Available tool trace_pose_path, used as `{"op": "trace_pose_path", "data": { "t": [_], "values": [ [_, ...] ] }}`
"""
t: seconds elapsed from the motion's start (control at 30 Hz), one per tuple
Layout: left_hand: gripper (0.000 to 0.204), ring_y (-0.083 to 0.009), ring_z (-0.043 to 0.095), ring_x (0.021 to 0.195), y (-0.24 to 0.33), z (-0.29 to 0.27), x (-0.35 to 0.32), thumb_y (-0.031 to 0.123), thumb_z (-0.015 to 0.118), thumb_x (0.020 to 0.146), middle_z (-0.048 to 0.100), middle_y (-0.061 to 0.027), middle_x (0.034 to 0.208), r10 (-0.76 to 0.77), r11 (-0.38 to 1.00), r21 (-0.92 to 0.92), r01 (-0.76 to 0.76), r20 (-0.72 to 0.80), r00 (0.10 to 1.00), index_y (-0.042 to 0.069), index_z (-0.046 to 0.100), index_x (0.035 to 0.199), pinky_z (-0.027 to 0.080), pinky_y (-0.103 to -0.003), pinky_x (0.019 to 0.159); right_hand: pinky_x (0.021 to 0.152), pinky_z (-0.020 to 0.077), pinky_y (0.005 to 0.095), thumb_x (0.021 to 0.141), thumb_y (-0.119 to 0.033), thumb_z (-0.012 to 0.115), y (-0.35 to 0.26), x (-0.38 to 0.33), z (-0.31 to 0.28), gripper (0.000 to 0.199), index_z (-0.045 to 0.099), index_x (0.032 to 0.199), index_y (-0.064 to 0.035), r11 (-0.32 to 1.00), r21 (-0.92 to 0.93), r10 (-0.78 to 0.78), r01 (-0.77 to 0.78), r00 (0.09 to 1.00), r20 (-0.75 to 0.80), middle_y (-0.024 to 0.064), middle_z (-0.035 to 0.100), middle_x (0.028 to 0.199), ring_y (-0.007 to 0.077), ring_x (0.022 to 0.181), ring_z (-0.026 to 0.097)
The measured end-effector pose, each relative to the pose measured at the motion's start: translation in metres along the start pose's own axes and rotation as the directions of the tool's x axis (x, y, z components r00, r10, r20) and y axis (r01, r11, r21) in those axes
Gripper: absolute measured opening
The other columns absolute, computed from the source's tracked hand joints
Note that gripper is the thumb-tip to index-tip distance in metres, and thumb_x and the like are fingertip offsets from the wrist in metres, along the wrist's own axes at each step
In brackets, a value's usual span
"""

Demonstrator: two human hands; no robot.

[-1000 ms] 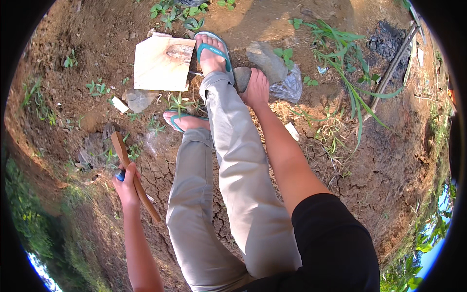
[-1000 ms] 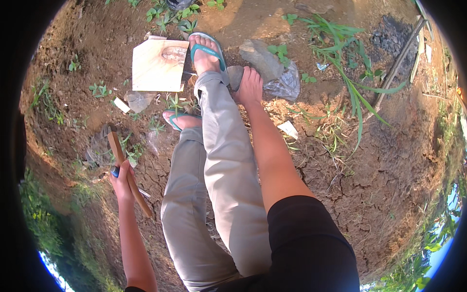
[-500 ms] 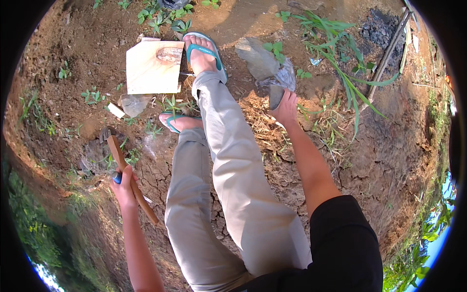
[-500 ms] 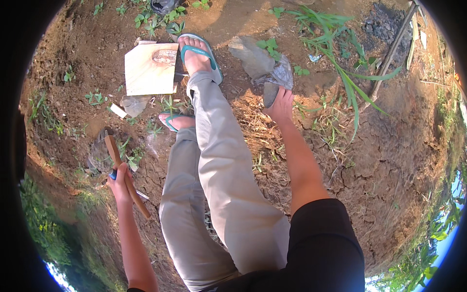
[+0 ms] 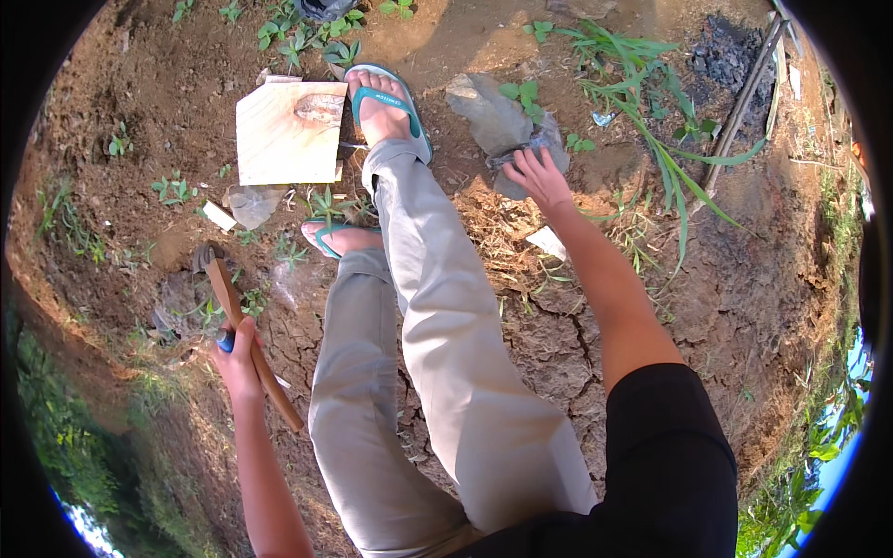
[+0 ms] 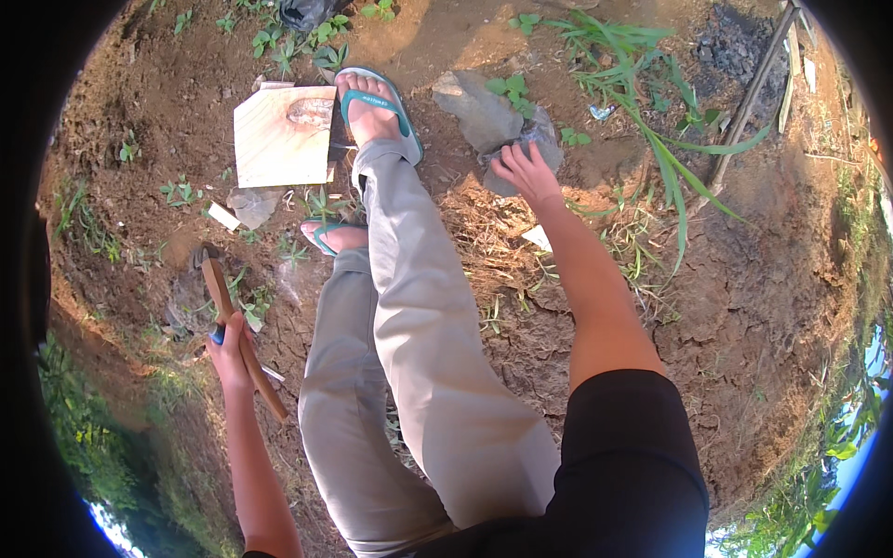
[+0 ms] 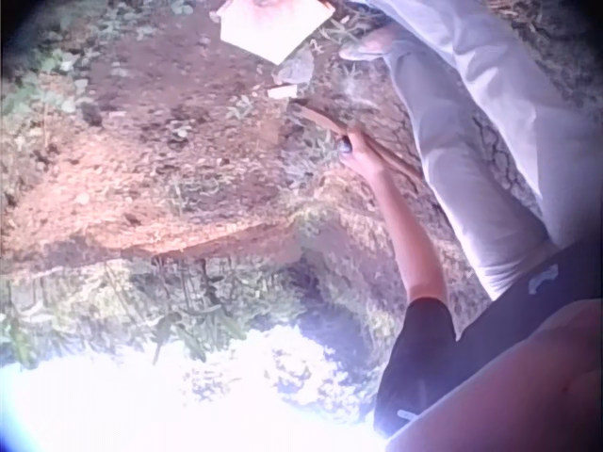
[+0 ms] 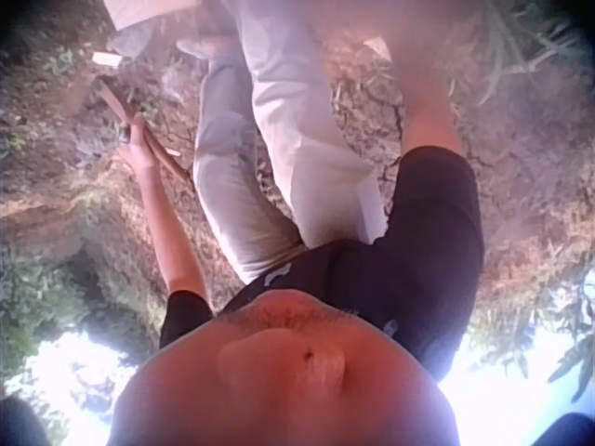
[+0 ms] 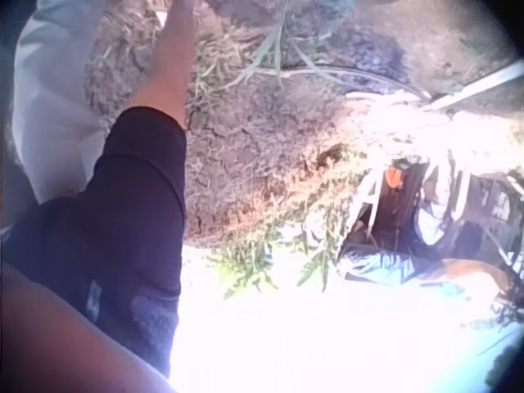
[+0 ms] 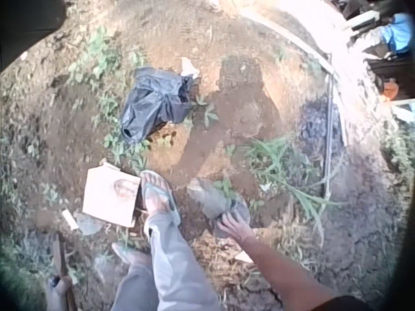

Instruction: The person uses a hammer and a chisel to shape a piece of wood while sitting on the ground, then walks to pick up stones and returns to the work area.

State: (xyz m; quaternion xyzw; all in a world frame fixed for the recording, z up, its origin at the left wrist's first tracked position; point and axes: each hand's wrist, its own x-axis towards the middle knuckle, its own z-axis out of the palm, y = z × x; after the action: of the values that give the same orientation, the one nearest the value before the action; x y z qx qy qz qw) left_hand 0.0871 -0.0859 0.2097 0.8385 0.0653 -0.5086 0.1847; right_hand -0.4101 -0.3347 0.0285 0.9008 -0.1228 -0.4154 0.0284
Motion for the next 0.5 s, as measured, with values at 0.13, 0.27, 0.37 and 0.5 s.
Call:
{"op": "trace_pose_path", "data": {
  "t": [0.13,0.27,0.37,0.5],
  "values": [
    [0.026,-0.0080,0.046,0.053,0.000,-0.006,-0.009,0.032,0.067,0.085,0.052,-0.0001,0.062,-0.047,0.998,-0.040,0.046,-0.017,0.999,0.006,0.061,0.085,0.034,-0.025,0.050,0.111,0.0291,0.0489,0.077,-0.016,0.069,-0.042,-0.026,-0.034,0.089,0.020,0.151,-0.0229,0.986,0.164,0.039,-0.043,0.999,0.027,0.0141,0.026,0.151,0.0281,0.137,0.033],
    [0.026,-0.0079,0.046,0.054,-0.005,-0.008,-0.009,0.031,0.068,0.084,0.053,-0.0001,0.062,-0.036,0.998,-0.050,0.035,-0.025,0.999,0.006,0.061,0.084,0.035,-0.025,0.052,0.105,0.0369,0.0431,0.080,-0.013,0.071,-0.073,-0.036,-0.050,0.083,0.025,0.149,-0.0115,0.136,0.833,0.444,-0.536,0.785,0.433,0.0223,0.033,0.142,0.0345,0.124,0.044],
    [0.026,-0.0083,0.046,0.053,-0.004,-0.004,-0.007,0.031,0.068,0.084,0.053,-0.0003,0.062,-0.028,0.999,-0.041,0.027,-0.042,0.999,0.006,0.061,0.083,0.035,-0.025,0.051,0.103,0.0391,0.0426,0.084,-0.014,0.070,-0.074,-0.019,-0.020,0.076,0.028,0.147,-0.0050,-0.218,0.850,0.623,-0.480,0.602,0.499,0.0249,0.037,0.140,0.0391,0.120,0.047],
    [0.027,-0.0087,0.045,0.053,-0.002,0.004,0.000,0.033,0.066,0.085,0.052,-0.0004,0.061,-0.021,0.998,-0.054,0.020,-0.004,1.000,0.006,0.060,0.082,0.035,-0.025,0.051,0.106,0.0385,0.0388,0.083,-0.015,0.072,-0.058,0.002,0.038,0.076,0.032,0.147,-0.0035,-0.128,0.916,0.795,-0.379,0.513,0.324,0.0246,0.040,0.145,0.0385,0.127,0.047]
  ]
}}
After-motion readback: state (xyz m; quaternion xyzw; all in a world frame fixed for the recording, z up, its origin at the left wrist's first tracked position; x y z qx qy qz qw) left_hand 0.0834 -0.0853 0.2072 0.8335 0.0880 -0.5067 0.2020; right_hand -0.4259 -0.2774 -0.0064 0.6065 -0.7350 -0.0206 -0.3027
